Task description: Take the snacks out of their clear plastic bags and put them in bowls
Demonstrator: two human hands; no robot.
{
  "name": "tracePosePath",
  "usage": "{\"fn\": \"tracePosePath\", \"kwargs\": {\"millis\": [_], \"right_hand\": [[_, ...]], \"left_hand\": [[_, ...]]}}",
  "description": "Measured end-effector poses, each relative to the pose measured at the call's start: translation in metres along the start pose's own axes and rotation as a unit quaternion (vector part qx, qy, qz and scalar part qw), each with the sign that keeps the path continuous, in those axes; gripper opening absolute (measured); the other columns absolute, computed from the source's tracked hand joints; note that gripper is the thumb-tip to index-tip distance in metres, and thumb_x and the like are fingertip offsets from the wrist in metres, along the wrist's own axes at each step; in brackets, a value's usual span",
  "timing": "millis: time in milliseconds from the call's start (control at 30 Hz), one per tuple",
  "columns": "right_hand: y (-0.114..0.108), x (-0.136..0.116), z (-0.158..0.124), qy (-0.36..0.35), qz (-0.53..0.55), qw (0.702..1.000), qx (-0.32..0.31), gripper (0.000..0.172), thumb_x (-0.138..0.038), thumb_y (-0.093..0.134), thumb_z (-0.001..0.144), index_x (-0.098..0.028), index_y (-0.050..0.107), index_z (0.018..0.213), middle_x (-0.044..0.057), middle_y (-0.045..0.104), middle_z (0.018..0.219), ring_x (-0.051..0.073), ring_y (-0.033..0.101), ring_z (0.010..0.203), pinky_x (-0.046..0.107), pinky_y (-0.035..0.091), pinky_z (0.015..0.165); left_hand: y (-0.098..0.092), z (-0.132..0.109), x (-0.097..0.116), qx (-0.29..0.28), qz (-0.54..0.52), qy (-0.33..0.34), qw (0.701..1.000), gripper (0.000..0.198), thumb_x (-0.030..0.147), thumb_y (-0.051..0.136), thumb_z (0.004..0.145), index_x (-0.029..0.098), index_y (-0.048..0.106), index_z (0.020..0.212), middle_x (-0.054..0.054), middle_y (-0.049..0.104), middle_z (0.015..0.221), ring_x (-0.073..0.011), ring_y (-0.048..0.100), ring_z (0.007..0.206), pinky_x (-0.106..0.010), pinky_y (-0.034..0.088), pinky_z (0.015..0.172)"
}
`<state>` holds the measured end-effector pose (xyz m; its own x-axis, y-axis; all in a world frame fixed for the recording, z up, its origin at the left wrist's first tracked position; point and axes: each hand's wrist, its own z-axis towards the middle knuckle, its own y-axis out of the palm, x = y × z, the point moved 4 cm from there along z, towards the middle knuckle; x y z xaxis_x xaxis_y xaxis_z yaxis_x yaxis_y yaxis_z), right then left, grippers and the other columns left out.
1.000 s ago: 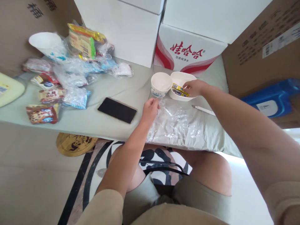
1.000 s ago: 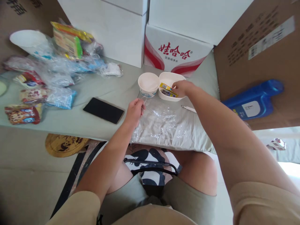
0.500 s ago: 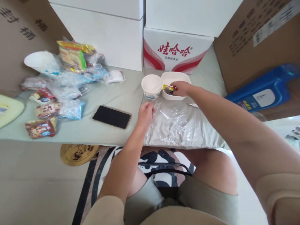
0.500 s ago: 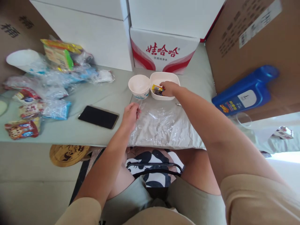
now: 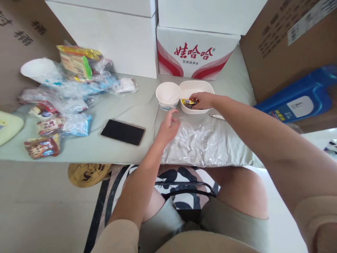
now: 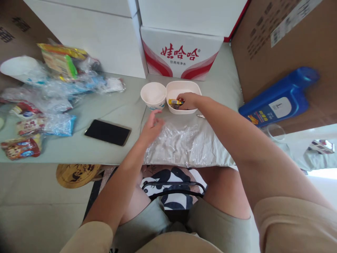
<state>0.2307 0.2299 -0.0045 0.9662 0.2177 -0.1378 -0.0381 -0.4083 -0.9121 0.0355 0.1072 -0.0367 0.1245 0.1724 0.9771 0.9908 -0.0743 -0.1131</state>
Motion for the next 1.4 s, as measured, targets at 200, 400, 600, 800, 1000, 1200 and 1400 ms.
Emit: {"fn": "tracePosePath", "kwargs": {"millis": [200, 400, 600, 800, 1000, 1200, 1400], "right_hand": [[0.007, -0.013, -0.008, -0.054, -0.008, 0.999, -0.004, 0.058, -0.042, 0.069, 0.078, -0.024, 0.066, 0.132, 0.008, 0.071, 0.126, 0.025, 0.068, 0.105, 0.030, 0.050, 0.088], [0.007, -0.008, -0.020, -0.068, -0.024, 0.997, -0.025, 0.057, -0.042, 0.068, 0.077, -0.027, 0.068, 0.132, 0.005, 0.072, 0.125, 0.026, 0.067, 0.109, 0.030, 0.050, 0.090], [0.000, -0.003, -0.028, -0.049, 0.036, 0.997, -0.049, 0.047, -0.045, 0.050, 0.093, -0.029, 0.068, 0.133, 0.003, 0.069, 0.136, 0.030, 0.062, 0.125, 0.040, 0.046, 0.106], [-0.011, -0.002, -0.098, -0.054, 0.122, 0.958, 0.252, 0.045, -0.038, 0.038, 0.096, -0.020, 0.069, 0.124, 0.012, 0.070, 0.130, 0.030, 0.062, 0.124, 0.046, 0.046, 0.109], [0.087, -0.023, -0.194, -0.119, 0.210, 0.942, 0.234, 0.031, -0.037, 0.048, 0.093, -0.031, 0.069, 0.115, 0.008, 0.076, 0.111, 0.029, 0.071, 0.108, 0.050, 0.055, 0.098], [0.135, -0.028, -0.208, -0.146, 0.134, 0.972, 0.129, 0.059, -0.039, 0.066, 0.085, -0.032, 0.057, 0.143, 0.011, 0.046, 0.158, 0.037, 0.037, 0.149, 0.064, 0.030, 0.120], [0.143, -0.012, -0.239, -0.139, 0.105, 0.975, 0.137, 0.078, -0.032, 0.075, 0.074, -0.033, 0.052, 0.148, 0.010, 0.033, 0.165, 0.044, 0.024, 0.153, 0.072, 0.024, 0.119]], "left_hand": [[0.032, 0.005, 0.000, -0.073, 0.239, 0.132, 0.959, 0.067, 0.012, 0.053, 0.081, 0.026, 0.051, 0.146, -0.009, 0.067, 0.115, -0.0228, 0.064, 0.091, -0.037, 0.049, 0.092], [0.043, 0.012, 0.005, -0.015, 0.273, 0.148, 0.950, 0.054, 0.012, 0.050, 0.084, 0.024, 0.059, 0.135, -0.010, 0.066, 0.115, -0.0288, 0.064, 0.106, -0.038, 0.050, 0.094], [0.045, 0.015, 0.004, -0.015, 0.232, 0.155, 0.960, 0.054, 0.010, 0.054, 0.082, 0.023, 0.059, 0.134, -0.010, 0.067, 0.112, -0.0272, 0.064, 0.104, -0.036, 0.048, 0.095], [0.027, 0.009, 0.009, 0.008, 0.161, 0.108, 0.981, 0.039, 0.022, 0.057, 0.089, 0.023, 0.059, 0.128, -0.005, 0.071, 0.095, -0.0193, 0.065, 0.078, -0.030, 0.048, 0.082], [0.001, 0.002, 0.007, -0.024, 0.161, 0.114, 0.980, 0.060, 0.027, 0.074, 0.078, 0.023, 0.052, 0.133, -0.006, 0.070, 0.113, -0.0114, 0.060, 0.067, -0.026, 0.049, 0.075], [-0.032, 0.009, 0.001, 0.093, 0.159, 0.113, 0.976, 0.040, 0.013, 0.060, 0.085, 0.023, 0.054, 0.123, 0.000, 0.071, 0.097, -0.0101, 0.058, 0.067, -0.025, 0.048, 0.074], [-0.041, -0.043, 0.025, 0.122, 0.228, 0.216, 0.942, 0.015, 0.022, 0.059, 0.087, 0.023, 0.059, 0.101, -0.003, 0.068, 0.101, -0.0161, 0.064, 0.089, -0.031, 0.052, 0.084]]}}
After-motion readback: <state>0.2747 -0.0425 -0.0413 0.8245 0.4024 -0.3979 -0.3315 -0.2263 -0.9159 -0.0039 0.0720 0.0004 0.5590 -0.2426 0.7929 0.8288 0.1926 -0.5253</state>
